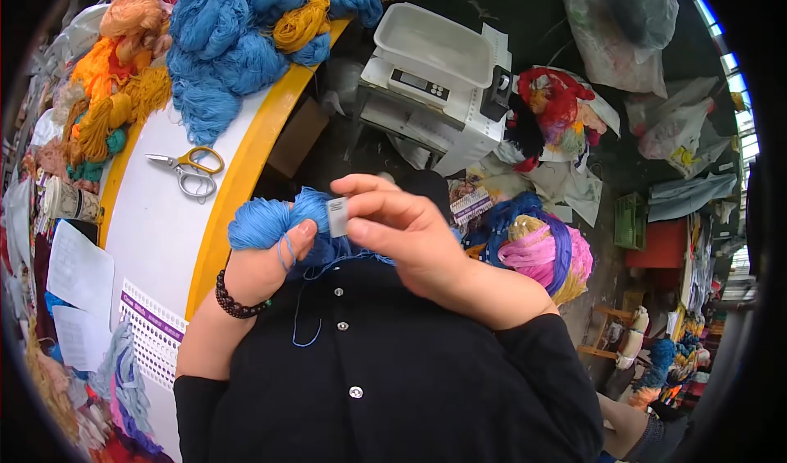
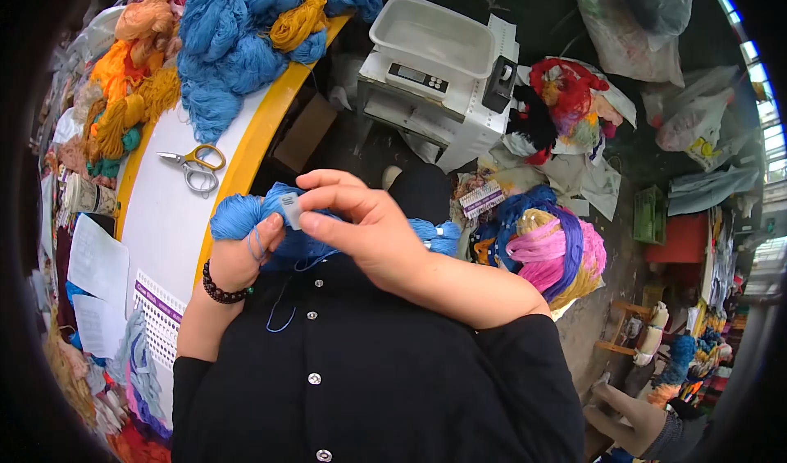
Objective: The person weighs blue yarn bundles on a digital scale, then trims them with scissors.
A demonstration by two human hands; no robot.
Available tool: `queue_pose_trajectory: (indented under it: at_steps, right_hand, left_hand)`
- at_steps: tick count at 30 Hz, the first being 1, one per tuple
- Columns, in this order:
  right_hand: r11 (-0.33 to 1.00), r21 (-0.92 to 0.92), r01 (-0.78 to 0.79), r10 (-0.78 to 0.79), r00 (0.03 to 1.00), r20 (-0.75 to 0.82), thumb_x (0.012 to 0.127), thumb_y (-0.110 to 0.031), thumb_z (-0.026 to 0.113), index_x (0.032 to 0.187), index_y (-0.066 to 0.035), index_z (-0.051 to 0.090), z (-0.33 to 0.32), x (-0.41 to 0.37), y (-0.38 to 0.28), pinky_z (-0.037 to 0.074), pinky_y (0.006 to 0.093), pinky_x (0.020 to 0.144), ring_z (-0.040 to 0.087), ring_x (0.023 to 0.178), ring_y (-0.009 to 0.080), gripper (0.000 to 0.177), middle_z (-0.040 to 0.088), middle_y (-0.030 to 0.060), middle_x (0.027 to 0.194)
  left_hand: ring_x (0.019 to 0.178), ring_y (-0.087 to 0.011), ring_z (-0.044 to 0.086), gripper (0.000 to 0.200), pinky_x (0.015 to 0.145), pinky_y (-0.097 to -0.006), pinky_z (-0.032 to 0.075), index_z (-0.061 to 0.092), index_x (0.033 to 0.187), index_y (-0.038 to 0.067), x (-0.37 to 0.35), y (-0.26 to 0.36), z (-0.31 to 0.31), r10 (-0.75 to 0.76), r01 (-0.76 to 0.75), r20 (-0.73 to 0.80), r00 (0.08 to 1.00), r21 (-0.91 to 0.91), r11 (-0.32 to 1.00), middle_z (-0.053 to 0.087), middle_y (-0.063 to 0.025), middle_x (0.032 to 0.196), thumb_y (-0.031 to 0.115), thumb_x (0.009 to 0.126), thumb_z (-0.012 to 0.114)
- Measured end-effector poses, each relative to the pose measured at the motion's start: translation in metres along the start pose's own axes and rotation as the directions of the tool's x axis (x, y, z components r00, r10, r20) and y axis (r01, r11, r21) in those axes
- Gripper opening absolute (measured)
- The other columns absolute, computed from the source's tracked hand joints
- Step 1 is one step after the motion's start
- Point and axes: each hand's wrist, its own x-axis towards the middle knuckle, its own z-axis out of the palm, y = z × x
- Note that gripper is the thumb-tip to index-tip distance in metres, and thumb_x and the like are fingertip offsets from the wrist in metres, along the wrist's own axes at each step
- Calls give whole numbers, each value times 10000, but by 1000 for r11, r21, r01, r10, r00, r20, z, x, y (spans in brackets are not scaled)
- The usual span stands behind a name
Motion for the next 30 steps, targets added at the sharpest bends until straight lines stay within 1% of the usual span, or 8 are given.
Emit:
queue_pose_trajectory:
  at_steps: [6, 9, 12, 16, 19, 24, 26, 30]
  right_hand:
    - [767, -588, 258, -320, 947, -1, 780, -147, 727, 1002, -61, 690, -11, 14, 23, 337, 352, 1012, 458, 1206, 248, 242, 493, 148, 1274]
    - [504, -789, 352, -332, 922, 200, 834, -240, 672, 1305, -36, 496, -10, 18, 2, 323, 362, 1031, 428, 1255, 261, 543, 462, 163, 1338]
    - [794, -604, 64, 129, 954, 271, 898, -363, 569, 1455, -48, 216, -12, 29, -9, 401, 335, 950, 528, 1109, 204, 731, 551, 143, 1190]
    - [742, -624, -246, 481, 843, 240, 929, -408, 541, 1425, -64, 267, 2, 31, -30, 417, 256, 632, 472, 707, 78, 663, 519, 23, 808]
    - [643, -747, -169, 486, 844, 227, 896, -496, 565, 1218, -28, 483, 3, 29, -34, 443, 270, 635, 547, 726, 127, 575, 586, 75, 812]
    - [544, -835, 76, 427, 832, 354, 892, -286, 598, 963, -33, 539, 6, 22, -38, 461, 355, 613, 574, 663, 247, 269, 577, 117, 745]
    - [140, -864, 484, 51, 868, 495, 834, -171, 599, 860, -36, 512, 12, 12, -34, 473, 398, 580, 593, 663, 304, 163, 562, 118, 723]
    - [-461, -623, 632, -150, 637, 756, 683, -150, 623, 822, -106, 563, 12, 8, -25, 389, 271, 440, 483, 522, 132, 158, 480, -1, 672]
  left_hand:
    - [477, -46, 401, 300, 450, -199, 285, 551, 655, 50, -3, 0, 0, -67, 69, 14, 998, -113, 991, 469, 19, 550, 241, 877, 617]
    - [455, -44, 391, 304, 431, -197, 273, 548, 632, 57, -2, 6, -2, -42, 45, 35, 998, -82, 996, 475, 17, 541, 232, 870, 617]
    - [445, -46, 385, 302, 422, -198, 271, 548, 620, 53, -1, 12, -3, -56, 63, 92, 994, -73, 995, 480, 15, 535, 219, 862, 620]
    - [434, -58, 384, 286, 419, -212, 279, 563, 625, 48, -4, 28, -10, -165, 180, 186, 969, -66, 981, 473, 16, 513, 205, 853, 635]
    - [432, -58, 387, 301, 416, -211, 276, 572, 626, 51, -2, 32, -15, -135, 139, 225, 965, -2, 990, 466, 17, 505, 230, 861, 629]
    - [408, -53, 370, 282, 393, -195, 271, 617, 689, 65, -5, 43, -19, -284, 289, 272, 920, 19, 957, 510, 11, 540, 274, 878, 606]
    - [405, -51, 361, 271, 385, -186, 266, 615, 727, 77, -5, 42, -17, -383, 430, 330, 863, -83, 899, 518, 4, 558, 295, 888, 592]
    - [418, -44, 350, 253, 374, -171, 246, 560, 793, 114, -6, 25, -14, -537, 660, 395, 745, -318, 681, 510, -7, 603, 330, 924, 555]
